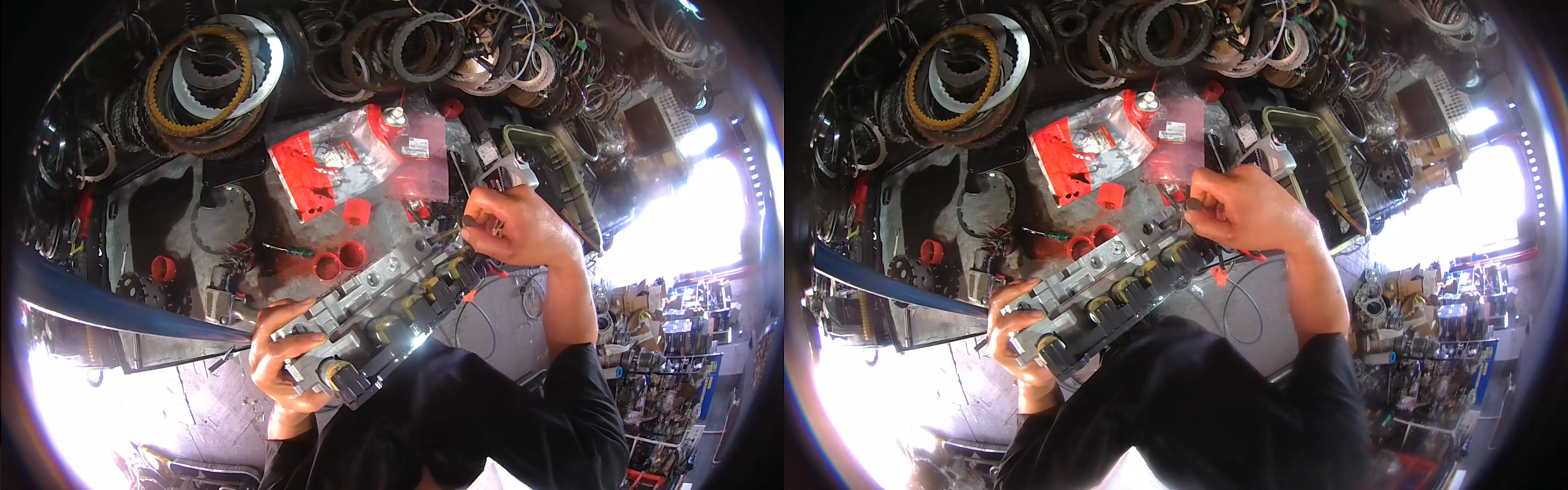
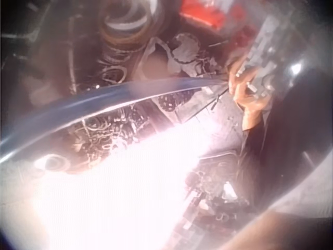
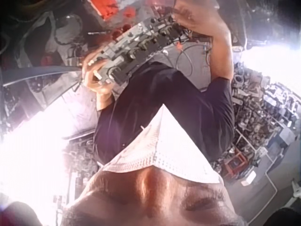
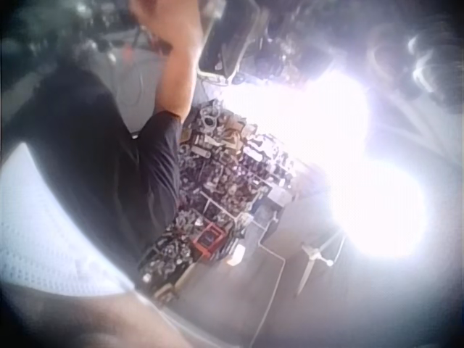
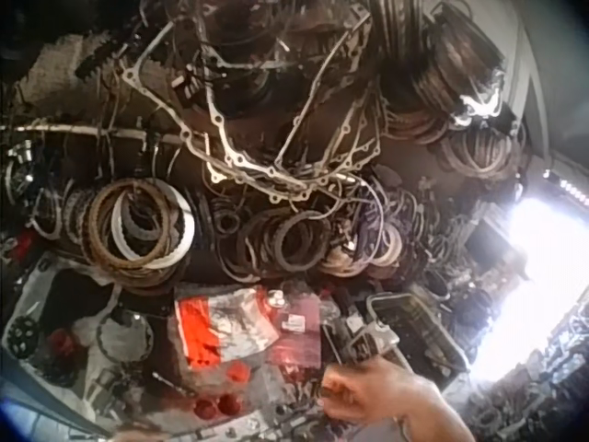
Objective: The person aligns and installs a valve body into a transmission case, then retrieves and cleans bolts before fastening the assembly. The person handles the valve body, transmission case, and bolts, using a screwdriver to tighten the bolts.
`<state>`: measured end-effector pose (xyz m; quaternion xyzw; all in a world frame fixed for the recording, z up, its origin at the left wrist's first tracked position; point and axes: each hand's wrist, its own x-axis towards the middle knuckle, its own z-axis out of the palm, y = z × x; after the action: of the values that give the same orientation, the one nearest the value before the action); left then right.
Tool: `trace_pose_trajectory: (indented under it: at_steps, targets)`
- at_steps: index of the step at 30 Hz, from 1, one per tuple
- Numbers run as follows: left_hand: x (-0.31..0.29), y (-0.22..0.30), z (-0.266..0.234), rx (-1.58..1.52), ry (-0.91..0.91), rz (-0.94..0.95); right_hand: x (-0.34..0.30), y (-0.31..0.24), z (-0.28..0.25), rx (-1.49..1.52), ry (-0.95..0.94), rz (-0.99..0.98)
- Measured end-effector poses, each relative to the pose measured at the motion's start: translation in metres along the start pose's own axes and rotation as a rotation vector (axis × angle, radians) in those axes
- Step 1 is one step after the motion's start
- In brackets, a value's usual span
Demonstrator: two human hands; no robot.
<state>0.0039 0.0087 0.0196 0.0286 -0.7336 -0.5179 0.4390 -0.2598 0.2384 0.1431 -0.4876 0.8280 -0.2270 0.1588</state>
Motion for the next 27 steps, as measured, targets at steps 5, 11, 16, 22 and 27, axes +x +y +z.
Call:
trace_pose_trajectory:
  at_steps: [5, 11, 16, 22, 27]
  targets:
    - [-0.005, 0.001, -0.005, -0.003, -0.023, 0.005, 0.003, -0.007, -0.001, -0.235, -0.103, 0.022]
    - [-0.017, -0.006, -0.011, -0.035, -0.069, 0.042, -0.006, -0.008, 0.009, -0.246, -0.186, 0.012]
    - [-0.022, -0.015, -0.009, -0.026, -0.101, 0.09, 0.002, 0.007, 0.012, -0.285, -0.258, -0.108]
    - [-0.023, -0.022, -0.008, -0.049, -0.119, 0.095, 0.027, 0.039, 0.039, -0.212, -0.36, -0.09]
    - [-0.021, -0.019, -0.003, -0.04, -0.115, 0.09, 0.027, 0.039, 0.054, -0.124, -0.337, -0.129]
